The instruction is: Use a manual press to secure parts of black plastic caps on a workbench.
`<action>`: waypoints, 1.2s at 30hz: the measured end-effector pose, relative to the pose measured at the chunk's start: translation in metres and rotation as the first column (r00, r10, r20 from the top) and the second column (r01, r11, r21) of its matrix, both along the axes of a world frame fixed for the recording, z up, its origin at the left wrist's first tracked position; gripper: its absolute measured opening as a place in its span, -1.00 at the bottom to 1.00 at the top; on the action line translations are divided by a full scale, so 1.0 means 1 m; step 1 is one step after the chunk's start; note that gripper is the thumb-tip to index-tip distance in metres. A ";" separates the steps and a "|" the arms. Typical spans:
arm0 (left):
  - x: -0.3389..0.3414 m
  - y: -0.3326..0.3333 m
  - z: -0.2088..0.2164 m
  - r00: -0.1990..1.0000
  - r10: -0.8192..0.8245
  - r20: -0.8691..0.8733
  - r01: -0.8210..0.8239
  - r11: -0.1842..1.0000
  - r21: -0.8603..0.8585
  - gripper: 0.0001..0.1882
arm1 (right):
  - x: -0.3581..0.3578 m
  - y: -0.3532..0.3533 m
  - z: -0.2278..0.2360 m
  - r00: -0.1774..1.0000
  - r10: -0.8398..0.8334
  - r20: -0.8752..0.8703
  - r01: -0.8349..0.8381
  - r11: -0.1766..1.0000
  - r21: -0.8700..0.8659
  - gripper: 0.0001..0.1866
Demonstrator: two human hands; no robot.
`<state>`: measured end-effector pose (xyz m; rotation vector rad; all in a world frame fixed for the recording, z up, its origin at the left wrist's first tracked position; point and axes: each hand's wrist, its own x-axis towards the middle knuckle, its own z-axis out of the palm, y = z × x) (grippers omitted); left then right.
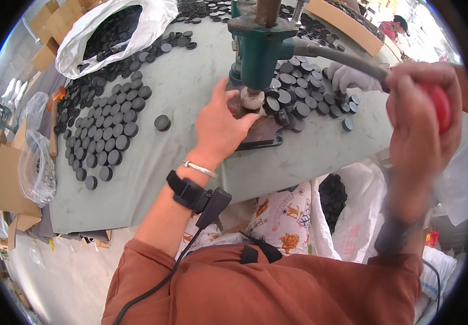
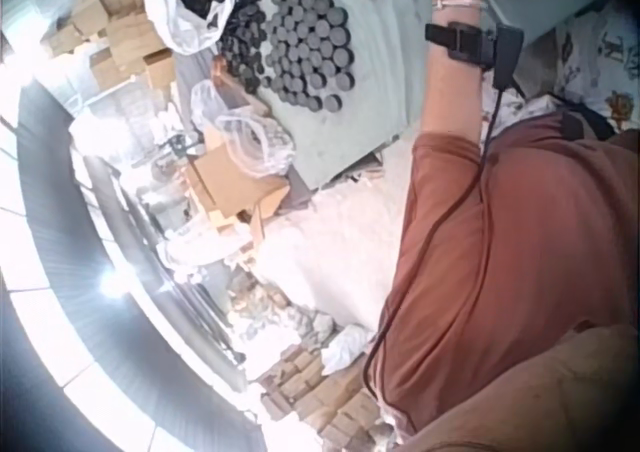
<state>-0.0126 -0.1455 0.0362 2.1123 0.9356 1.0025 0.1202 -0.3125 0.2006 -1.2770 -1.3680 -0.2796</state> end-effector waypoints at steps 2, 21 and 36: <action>-0.013 0.006 -0.004 0.999 -0.008 0.036 0.009 1.000 -0.003 -0.26 | -0.004 -0.007 -0.021 0.998 0.057 -0.014 -0.057 0.998 -0.008 -0.80; -0.057 0.020 -0.003 0.999 -0.038 0.022 0.041 0.981 -0.191 -0.40 | 0.009 0.005 -0.006 0.996 -0.054 0.074 0.054 0.999 0.011 -0.92; 0.012 0.004 0.002 0.998 -0.059 -0.038 0.058 0.998 -0.023 -0.23 | 0.036 0.063 0.051 0.976 0.209 0.058 -0.210 0.977 0.026 -0.80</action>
